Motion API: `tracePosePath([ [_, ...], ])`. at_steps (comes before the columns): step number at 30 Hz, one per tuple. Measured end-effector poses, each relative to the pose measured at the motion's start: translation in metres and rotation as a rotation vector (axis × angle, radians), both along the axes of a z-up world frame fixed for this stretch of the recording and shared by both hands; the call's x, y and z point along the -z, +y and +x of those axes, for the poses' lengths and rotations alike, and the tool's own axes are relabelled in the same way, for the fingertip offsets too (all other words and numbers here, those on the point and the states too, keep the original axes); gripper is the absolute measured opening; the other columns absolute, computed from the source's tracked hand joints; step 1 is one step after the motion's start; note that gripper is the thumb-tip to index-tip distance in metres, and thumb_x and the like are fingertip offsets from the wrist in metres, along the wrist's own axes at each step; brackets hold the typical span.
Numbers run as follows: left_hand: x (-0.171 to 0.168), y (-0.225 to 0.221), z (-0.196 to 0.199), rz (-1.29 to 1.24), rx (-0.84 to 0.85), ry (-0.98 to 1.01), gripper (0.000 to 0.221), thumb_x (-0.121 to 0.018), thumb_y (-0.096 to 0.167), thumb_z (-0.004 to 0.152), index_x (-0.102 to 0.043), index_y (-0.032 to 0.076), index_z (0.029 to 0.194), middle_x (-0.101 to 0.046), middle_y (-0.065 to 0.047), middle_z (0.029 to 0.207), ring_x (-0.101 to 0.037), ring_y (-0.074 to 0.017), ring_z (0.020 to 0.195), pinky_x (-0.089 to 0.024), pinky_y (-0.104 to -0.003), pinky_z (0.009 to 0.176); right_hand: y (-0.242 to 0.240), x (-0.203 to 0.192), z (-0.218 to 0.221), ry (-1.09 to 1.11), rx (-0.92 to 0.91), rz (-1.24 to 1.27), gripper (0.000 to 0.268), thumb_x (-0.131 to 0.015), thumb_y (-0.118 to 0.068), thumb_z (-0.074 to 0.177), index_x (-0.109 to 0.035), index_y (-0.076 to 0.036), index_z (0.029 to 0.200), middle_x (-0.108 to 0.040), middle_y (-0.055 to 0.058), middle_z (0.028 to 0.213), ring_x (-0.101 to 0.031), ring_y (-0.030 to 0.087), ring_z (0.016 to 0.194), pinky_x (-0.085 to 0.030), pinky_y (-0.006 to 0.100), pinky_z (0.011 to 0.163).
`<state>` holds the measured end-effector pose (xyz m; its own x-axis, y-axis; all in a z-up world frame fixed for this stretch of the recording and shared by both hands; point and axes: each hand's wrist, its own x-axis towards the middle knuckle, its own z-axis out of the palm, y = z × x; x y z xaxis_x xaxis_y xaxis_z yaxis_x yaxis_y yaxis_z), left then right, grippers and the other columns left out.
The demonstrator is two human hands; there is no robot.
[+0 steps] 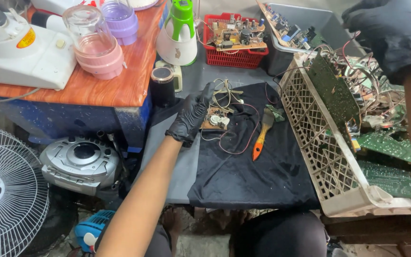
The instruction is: Repairing electronic components by untangling wires and cleaning circuit boards with a brush.
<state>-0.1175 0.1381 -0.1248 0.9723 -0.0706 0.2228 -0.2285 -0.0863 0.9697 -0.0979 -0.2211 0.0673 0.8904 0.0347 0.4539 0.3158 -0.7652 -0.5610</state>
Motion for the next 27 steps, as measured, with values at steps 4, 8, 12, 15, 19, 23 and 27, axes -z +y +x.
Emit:
tracePosePath([
  [4, -0.003, -0.003, -0.002, -0.031, 0.006, 0.022, 0.054, -0.048, 0.067, 0.092, -0.031, 0.024, 0.064, -0.028, 0.006, 0.061, -0.029, -0.0094, 0.057, -0.026, -0.03, 0.056, 0.029, -0.009, -0.022, 0.109, 0.071, 0.115, 0.012, -0.073, -0.011, 0.105, -0.068, -0.006, 0.114, -0.068, 0.005, 0.095, -0.063, 0.011, 0.076, -0.044, 0.021, 0.057],
  [8, -0.004, -0.003, -0.004, -0.066, 0.045, 0.043, 0.048, -0.049, 0.065, 0.092, -0.051, 0.023, 0.07, -0.03, 0.006, 0.056, -0.031, -0.009, 0.053, -0.029, -0.03, 0.055, 0.045, -0.011, -0.029, 0.163, -0.075, 0.229, 0.012, -0.069, -0.015, 0.108, -0.068, -0.003, 0.109, -0.073, 0.01, 0.099, -0.071, 0.014, 0.08, -0.061, 0.02, 0.073],
  [12, 0.0, -0.002, 0.003, -0.078, 0.049, 0.022, 0.056, -0.049, 0.067, 0.092, -0.034, 0.024, 0.06, -0.03, 0.006, 0.054, -0.032, -0.0097, 0.051, -0.029, -0.031, 0.055, 0.084, -0.025, -0.047, 0.243, -0.119, 0.088, 0.01, -0.063, -0.008, 0.099, -0.072, -0.004, 0.104, -0.069, 0.004, 0.087, -0.06, 0.01, 0.074, -0.048, 0.023, 0.065],
  [15, 0.011, -0.001, 0.022, -0.083, 0.065, -0.049, 0.071, -0.045, 0.063, 0.091, -0.07, 0.012, 0.132, -0.07, -0.002, 0.13, -0.059, -0.0116, 0.127, -0.043, -0.03, 0.11, 0.14, -0.041, -0.087, 0.356, 0.015, -0.066, 0.021, -0.062, -0.013, 0.093, -0.078, -0.005, 0.103, -0.072, 0.006, 0.09, -0.06, 0.015, 0.079, -0.046, 0.032, 0.07],
  [19, 0.025, 0.002, 0.025, -0.2, 0.128, -0.069, 0.058, -0.038, 0.072, 0.093, -0.036, 0.024, 0.061, -0.037, 0.006, 0.056, -0.035, -0.0078, 0.054, -0.037, -0.031, 0.06, 0.16, -0.002, -0.066, 0.387, -0.054, -0.247, 0.016, -0.066, -0.012, 0.08, -0.08, -0.009, 0.089, -0.072, 0.001, 0.081, -0.059, 0.015, 0.076, -0.042, 0.034, 0.071],
  [23, 0.022, 0.008, 0.026, -0.365, 0.098, 0.03, 0.043, -0.055, 0.057, 0.093, -0.044, 0.024, 0.068, -0.045, 0.007, 0.063, -0.046, -0.0079, 0.064, -0.046, -0.03, 0.065, 0.173, 0.068, -0.033, 0.562, 0.047, -0.339, 0.042, -0.069, -0.026, 0.086, -0.07, -0.03, 0.128, -0.074, -0.001, 0.118, -0.069, 0.024, 0.107, -0.053, 0.041, 0.091],
  [27, 0.028, 0.017, 0.034, -0.407, 0.081, 0.056, 0.036, -0.059, 0.043, 0.091, -0.051, 0.018, 0.068, -0.052, 0.0, 0.064, -0.054, -0.0151, 0.066, -0.052, -0.032, 0.068, 0.192, 0.103, -0.047, 0.516, 0.004, -0.328, 0.042, -0.07, -0.041, 0.088, -0.073, -0.03, 0.128, -0.075, 0.004, 0.12, -0.069, 0.034, 0.116, -0.054, 0.045, 0.098],
])
